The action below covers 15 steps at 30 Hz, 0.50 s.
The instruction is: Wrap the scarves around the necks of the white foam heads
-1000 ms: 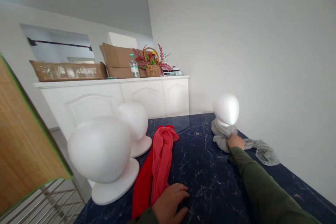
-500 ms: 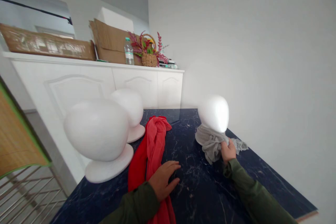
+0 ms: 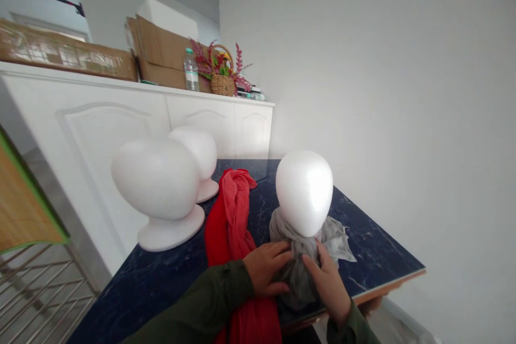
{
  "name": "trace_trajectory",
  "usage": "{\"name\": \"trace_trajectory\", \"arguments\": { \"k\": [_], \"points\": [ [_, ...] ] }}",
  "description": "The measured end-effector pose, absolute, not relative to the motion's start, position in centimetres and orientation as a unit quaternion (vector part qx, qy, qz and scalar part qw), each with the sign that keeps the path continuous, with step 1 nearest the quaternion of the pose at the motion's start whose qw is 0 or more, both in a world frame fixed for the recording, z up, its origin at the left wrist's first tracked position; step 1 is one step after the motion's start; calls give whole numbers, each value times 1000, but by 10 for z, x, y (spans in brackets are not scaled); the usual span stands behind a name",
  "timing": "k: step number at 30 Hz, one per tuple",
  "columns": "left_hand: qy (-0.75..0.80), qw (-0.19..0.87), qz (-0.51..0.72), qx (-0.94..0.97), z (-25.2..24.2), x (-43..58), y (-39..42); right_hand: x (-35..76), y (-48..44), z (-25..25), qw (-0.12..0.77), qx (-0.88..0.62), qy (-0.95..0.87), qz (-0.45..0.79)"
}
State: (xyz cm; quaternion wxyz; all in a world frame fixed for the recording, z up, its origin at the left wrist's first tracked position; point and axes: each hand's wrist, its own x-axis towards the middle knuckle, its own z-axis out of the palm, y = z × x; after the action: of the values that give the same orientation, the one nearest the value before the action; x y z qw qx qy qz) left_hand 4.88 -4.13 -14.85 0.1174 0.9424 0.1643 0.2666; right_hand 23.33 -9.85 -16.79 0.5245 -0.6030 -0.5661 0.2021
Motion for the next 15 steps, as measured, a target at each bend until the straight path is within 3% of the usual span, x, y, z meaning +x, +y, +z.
{"name": "trace_trajectory", "arguments": {
  "k": [4, 10, 15],
  "points": [
    [170, 221, 279, 919, -155, 47, -39, 218, -130, -174, 456, -576, -660, 158],
    [252, 340, 247, 872, -163, 50, -23, 191, -169, -144, 203, -458, -818, 282],
    [297, 442, 282, 798, -163, 50, -19, 206, -148, -136, 349, -583, -668, 302]
  ]
}}
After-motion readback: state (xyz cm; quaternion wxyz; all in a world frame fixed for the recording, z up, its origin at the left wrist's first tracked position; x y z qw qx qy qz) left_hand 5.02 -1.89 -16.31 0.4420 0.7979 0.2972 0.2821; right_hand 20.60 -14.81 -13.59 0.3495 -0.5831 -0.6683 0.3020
